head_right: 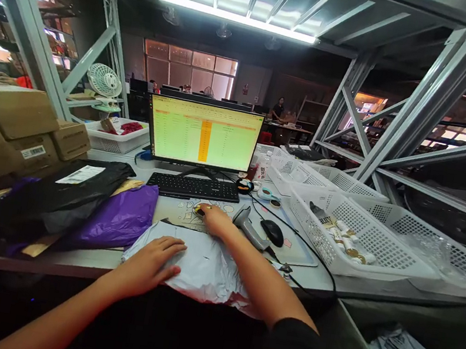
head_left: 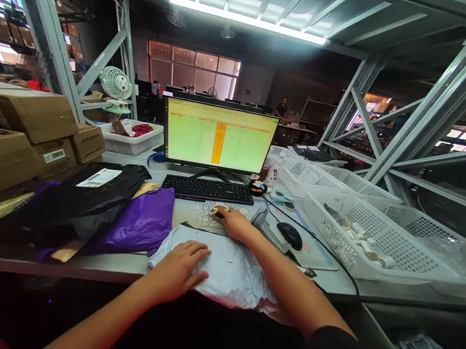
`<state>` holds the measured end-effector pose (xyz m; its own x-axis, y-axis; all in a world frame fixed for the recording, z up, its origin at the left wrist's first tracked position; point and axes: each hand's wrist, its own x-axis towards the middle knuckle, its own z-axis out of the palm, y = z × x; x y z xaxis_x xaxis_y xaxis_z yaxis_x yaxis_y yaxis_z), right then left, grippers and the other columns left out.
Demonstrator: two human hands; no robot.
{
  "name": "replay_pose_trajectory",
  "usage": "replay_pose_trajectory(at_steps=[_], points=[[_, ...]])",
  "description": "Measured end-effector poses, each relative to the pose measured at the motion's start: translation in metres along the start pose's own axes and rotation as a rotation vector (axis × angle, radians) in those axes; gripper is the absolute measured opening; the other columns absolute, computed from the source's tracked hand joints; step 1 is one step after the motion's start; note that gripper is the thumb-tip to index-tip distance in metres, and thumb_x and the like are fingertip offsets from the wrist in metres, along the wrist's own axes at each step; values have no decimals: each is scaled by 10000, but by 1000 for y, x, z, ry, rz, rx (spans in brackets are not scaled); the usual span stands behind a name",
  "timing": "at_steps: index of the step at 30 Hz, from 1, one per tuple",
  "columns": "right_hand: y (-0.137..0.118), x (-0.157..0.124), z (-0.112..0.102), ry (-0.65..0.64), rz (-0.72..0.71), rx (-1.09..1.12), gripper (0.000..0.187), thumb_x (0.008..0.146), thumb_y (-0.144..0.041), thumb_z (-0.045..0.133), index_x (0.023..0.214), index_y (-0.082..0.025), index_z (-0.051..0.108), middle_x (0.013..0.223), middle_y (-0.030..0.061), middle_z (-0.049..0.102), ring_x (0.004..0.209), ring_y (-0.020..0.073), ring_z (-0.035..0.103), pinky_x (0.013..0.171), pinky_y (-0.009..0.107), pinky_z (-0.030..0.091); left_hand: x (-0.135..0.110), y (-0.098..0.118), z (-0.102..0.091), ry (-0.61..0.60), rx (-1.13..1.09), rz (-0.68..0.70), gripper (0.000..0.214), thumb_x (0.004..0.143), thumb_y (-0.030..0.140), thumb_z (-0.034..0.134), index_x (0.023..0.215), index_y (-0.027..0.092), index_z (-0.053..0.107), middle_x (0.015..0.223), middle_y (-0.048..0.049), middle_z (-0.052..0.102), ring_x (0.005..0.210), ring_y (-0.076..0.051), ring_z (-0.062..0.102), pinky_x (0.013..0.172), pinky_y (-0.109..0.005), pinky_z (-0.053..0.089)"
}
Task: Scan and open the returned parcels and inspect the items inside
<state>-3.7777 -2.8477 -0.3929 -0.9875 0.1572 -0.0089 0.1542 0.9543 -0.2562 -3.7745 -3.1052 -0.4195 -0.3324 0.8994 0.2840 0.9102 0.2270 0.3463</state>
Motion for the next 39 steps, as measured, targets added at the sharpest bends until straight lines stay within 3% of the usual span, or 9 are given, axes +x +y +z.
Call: replay_pose_trajectory(at_steps=[3, 6, 12, 16, 22, 25, 28, 33, 39], points=[[-7, 8, 12, 26, -2, 25, 517, 935, -96, 514, 1432, -178, 630, 1423, 196, 607, 1303, 342, 586, 1084, 487, 456, 11, -6, 8, -11, 74, -30, 239, 981, 240, 645, 1214, 193, 665, 1253, -99, 677, 1181, -299, 604, 1018, -496, 526], [-15, -3, 17, 105, -52, 80, 481, 953, -102, 480, 1407, -130, 634, 1441, 196, 592, 1348, 316, 550, 1145, 470, 419, 17, -8, 13, -26, 184, 2, 91, 990, 212, 607, 1038, 178, 677, 1095, -90, 695, 1041, -295, 627, 899, -476, 551], [-38, -35, 42, 86, -243, 266, 411, 955, -165, 553, 1349, -130, 664, 1316, 135, 671, 1235, 224, 619, 1122, 340, 454, 23, -12, 12, -1, 329, 163, 138, 1013, 189, 508, 1016, 159, 642, 1019, -111, 700, 964, -289, 630, 854, -445, 526], [-39, -42, 55, 69, -278, 368, 479, 902, -208, 643, 1377, -145, 635, 1384, 145, 645, 1301, 282, 584, 1155, 436, 423, 22, -14, 10, -44, 295, 164, 188, 1043, 223, 452, 975, 170, 619, 972, -97, 723, 916, -269, 682, 802, -397, 521], [-47, -41, 49, -46, -233, 215, 655, 898, -225, 619, 1532, -150, 474, 1520, 176, 535, 1388, 352, 504, 1158, 543, 364, 23, -11, 7, -152, 356, 104, 316, 1068, 317, 395, 998, 161, 660, 821, -114, 755, 751, -297, 737, 635, -381, 489], [-53, -38, 49, -63, -209, 138, 723, 911, -283, 647, 1583, -155, 411, 1521, 202, 527, 1372, 382, 506, 1131, 579, 368, 23, -10, 8, -77, 305, 72, 368, 1071, 377, 411, 955, 168, 690, 831, -115, 765, 771, -293, 744, 651, -375, 502], [-54, -37, 53, -18, -193, 184, 599, 986, -392, 593, 1538, -181, 491, 1507, 171, 556, 1387, 356, 503, 1156, 565, 349, 21, -10, 7, -32, 244, 88, 373, 1060, 386, 465, 889, 170, 716, 859, -108, 766, 834, -278, 742, 721, -379, 528], [-48, -36, 58, 20, -210, 237, 547, 989, -350, 569, 1512, -191, 535, 1504, 151, 569, 1390, 339, 517, 1165, 559, 358, 16, -8, -11, -71, 148, 279, 353, 1041, 358, 539, 768, 195, 692, 931, -78, 738, 1019, -258, 681, 889, -390, 514], [-39, -30, 64, 90, -264, 373, 482, 968, -325, 586, 1414, -150, 635, 1408, 143, 653, 1336, 295, 592, 1163, 476, 426, 14, -17, -15, -59, 127, 351, 250, 1030, 340, 554, 844, 201, 647, 911, -53, 679, 853, -200, 648, 756, -323, 490]])
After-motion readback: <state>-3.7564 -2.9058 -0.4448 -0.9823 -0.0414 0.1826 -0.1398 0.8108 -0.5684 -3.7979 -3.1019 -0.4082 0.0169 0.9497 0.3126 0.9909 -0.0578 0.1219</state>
